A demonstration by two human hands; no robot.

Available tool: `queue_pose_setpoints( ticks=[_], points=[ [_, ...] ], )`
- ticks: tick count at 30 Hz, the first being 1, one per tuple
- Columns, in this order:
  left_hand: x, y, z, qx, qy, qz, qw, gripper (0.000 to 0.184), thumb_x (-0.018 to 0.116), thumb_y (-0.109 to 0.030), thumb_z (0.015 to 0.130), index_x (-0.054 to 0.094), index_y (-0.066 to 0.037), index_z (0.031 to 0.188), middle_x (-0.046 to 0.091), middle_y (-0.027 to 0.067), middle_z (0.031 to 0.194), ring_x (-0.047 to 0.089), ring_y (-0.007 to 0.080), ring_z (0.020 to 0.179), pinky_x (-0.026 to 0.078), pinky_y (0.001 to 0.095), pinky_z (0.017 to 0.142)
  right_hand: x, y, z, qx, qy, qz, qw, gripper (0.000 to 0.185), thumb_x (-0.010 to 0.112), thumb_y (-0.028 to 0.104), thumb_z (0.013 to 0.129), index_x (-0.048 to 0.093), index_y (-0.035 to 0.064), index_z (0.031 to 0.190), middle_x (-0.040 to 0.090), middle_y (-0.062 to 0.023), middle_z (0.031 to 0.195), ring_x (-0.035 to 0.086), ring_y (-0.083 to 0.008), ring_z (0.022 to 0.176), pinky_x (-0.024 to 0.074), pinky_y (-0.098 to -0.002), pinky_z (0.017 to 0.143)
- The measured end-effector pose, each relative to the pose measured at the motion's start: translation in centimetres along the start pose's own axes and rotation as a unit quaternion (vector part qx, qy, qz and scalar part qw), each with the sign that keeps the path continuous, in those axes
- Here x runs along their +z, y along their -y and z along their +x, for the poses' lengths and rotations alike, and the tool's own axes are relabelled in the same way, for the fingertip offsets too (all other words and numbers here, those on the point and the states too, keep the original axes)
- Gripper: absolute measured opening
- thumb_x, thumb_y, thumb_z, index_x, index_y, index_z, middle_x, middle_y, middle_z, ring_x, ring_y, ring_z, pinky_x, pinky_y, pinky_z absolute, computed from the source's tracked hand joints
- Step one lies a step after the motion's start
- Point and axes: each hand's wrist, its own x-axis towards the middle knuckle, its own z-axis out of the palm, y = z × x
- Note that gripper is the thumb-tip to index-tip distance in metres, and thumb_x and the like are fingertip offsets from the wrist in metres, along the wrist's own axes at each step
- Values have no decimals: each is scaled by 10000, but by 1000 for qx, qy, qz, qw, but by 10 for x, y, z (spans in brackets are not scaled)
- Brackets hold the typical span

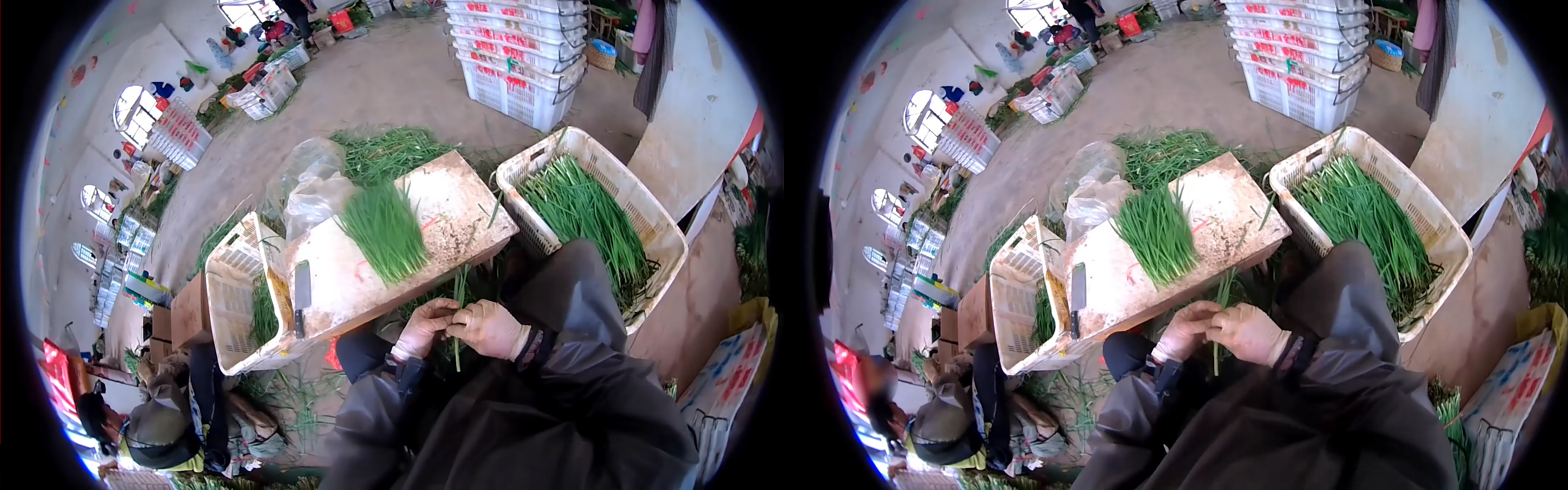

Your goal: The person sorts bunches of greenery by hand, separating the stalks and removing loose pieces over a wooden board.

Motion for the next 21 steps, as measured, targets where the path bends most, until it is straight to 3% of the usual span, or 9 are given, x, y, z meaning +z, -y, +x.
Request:
queue_pose_setpoints(
  ticks=[3,4,6,10,12,15,18,19,21],
  points=[
    [13,-13,17,107,-34,72,991,326,739,5,916,691,-49,1234,705,4,950,631,76,802,504,226,706,-15,-18,-2,3,-24,60,998,231,690,155,839,738,155,1065,684,2,1015,684,-213,920,528,-377,798],
    [16,-18,23,151,-46,102,982,337,739,36,905,693,-46,1229,702,4,945,629,74,807,504,226,708,-23,-26,0,0,-77,77,994,302,714,149,838,732,144,1140,685,-2,1076,674,-211,941,518,-377,817],
    [8,-30,37,176,-30,92,980,361,735,86,895,698,-56,1225,709,22,974,658,103,831,540,253,740,-33,-47,-1,5,-106,55,993,337,740,157,840,718,136,1175,670,-3,1124,659,-208,959,510,-376,829],
    [8,-83,52,251,-132,145,948,360,713,96,916,687,-53,1243,734,29,1017,708,138,918,582,295,843,-28,-112,-11,30,-51,-33,998,312,738,187,857,717,141,1165,676,0,1104,648,-224,957,510,-385,833],
    [-5,-111,67,322,-177,184,912,366,714,96,912,689,-57,1244,727,12,994,691,118,878,572,279,812,-20,-139,-15,92,3,-64,994,273,726,198,865,722,141,1132,684,2,1085,649,-230,959,514,-388,834],
    [-36,-135,99,310,-226,215,898,353,717,69,903,701,-55,1232,703,-9,889,640,91,772,537,251,734,-4,-163,-20,162,-53,-6,985,221,726,210,865,720,141,1075,690,-36,1046,665,-279,952,532,-422,823],
    [-88,-125,140,222,-303,297,878,339,728,28,912,696,-23,1245,665,-20,861,602,62,764,504,224,713,5,-165,-11,194,-44,30,980,198,736,217,857,711,138,1037,683,-59,988,673,-307,922,544,-450,801],
    [-106,-118,154,210,-334,376,838,322,739,-28,877,713,-8,1197,733,60,868,670,148,757,537,284,710,7,-164,-7,200,-35,41,978,192,739,219,854,708,137,1025,680,-64,972,674,-314,912,546,-456,794],
    [-134,-108,175,200,-350,437,804,324,752,-63,854,723,-4,1171,754,115,896,709,198,789,556,316,735,14,-163,-3,182,-33,56,981,184,740,221,853,702,135,1011,672,-69,953,675,-312,900,546,-454,788]
  ],
)
